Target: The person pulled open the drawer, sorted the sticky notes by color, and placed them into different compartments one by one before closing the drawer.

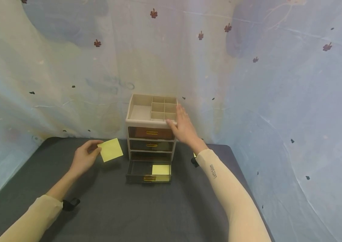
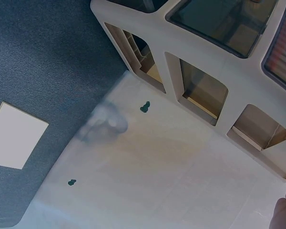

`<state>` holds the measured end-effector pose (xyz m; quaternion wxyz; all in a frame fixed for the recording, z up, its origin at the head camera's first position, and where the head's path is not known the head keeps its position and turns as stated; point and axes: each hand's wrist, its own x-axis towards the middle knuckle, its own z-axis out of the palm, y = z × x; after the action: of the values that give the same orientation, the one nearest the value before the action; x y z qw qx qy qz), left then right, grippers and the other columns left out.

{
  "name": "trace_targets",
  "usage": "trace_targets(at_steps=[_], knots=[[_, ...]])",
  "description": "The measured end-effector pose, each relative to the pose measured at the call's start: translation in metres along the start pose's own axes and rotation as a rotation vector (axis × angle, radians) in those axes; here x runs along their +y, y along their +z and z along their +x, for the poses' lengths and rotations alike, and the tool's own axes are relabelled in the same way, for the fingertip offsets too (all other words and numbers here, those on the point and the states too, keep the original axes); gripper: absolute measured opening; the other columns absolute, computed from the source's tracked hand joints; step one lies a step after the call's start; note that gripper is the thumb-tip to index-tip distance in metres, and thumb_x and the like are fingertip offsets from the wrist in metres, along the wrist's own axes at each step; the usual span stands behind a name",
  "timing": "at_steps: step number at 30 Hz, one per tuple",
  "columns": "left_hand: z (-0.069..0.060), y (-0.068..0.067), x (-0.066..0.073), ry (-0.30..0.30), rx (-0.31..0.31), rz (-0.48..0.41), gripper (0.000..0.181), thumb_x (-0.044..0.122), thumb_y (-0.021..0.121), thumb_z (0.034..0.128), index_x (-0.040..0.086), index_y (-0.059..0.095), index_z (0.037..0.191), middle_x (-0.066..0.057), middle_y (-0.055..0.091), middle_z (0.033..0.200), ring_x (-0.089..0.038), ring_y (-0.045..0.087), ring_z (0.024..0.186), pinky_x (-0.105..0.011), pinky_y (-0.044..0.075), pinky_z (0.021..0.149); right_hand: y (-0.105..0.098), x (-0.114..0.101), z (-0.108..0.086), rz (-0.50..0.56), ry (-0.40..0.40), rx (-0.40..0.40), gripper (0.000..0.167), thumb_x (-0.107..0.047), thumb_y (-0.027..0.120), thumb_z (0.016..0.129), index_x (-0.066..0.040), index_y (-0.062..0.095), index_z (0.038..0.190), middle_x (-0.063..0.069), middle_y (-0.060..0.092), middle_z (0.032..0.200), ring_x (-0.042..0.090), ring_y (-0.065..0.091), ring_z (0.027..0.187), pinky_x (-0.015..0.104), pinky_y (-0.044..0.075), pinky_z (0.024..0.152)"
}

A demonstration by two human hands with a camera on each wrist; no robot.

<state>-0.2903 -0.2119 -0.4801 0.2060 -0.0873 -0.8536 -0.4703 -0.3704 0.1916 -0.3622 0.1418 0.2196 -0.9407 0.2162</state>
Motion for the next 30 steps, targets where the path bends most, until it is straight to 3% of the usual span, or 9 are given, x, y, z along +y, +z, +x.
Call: trace_targets(at_steps=[9,19,30], knots=[[-0.001,0.012,0.021,0.036,-0.035,-0.079,0.028,0.003,0.064,0.1034,0.005,0.067,0.132,-0.016,0.067,0.123,-0.030,0.067,0.107,-0.010,0.052,0.077,0.001,0.002,0.001,0.003,-0.002,0.003,0.084,-0.054,0.036,0.111,-0.003,-0.002,0.166,0.015,-0.002,0.174,0.036,0.003,0.161,0.049,0.008,0.130],[-0.003,0.031,0.031,0.068,-0.065,-0.107,0.028,0.002,0.065,0.1024,0.006,0.067,0.130,-0.014,0.067,0.124,-0.029,0.068,0.108,-0.042,0.061,0.086,0.001,0.002,0.001,0.004,0.005,0.002,0.084,-0.054,0.036,0.111,-0.003,-0.002,0.166,0.015,-0.002,0.175,0.034,0.003,0.161,0.047,0.008,0.130],[-0.005,0.053,0.041,0.085,-0.134,-0.155,0.027,-0.001,0.066,0.1008,0.004,0.069,0.127,-0.014,0.066,0.120,-0.030,0.068,0.107,-0.042,0.062,0.086,0.003,0.004,0.002,0.003,0.001,0.005,0.085,-0.056,0.034,0.110,-0.003,-0.002,0.167,0.013,-0.002,0.175,0.033,0.002,0.161,0.048,0.008,0.130]])
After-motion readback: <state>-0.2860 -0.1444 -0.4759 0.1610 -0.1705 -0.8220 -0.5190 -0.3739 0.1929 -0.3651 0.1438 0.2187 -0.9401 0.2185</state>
